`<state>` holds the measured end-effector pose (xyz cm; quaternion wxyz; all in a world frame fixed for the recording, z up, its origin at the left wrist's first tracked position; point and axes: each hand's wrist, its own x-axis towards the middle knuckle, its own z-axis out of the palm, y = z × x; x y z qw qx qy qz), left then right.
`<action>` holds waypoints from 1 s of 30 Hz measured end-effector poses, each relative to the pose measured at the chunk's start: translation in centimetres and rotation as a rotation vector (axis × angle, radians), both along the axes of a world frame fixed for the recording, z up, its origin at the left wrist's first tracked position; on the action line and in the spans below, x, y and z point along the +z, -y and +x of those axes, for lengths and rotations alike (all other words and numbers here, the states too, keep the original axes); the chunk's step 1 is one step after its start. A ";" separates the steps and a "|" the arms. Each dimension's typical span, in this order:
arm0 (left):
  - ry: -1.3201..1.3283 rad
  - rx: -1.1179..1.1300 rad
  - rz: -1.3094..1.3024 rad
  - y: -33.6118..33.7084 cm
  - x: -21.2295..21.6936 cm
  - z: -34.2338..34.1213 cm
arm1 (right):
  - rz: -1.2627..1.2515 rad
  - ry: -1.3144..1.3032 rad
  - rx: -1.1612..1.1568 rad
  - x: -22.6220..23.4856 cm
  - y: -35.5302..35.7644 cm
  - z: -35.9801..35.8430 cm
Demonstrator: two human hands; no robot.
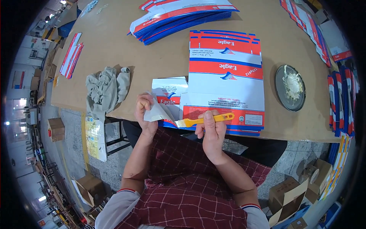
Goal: The recorder is applying glue with a brush to paper box flaps and stacking them.
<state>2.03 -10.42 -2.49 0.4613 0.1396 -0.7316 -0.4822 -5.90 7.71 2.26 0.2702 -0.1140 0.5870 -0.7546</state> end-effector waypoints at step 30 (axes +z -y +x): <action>-0.017 -0.037 0.084 0.0 0.0 0.0 | -0.153 0.135 0.001 -0.4 0.2 -0.3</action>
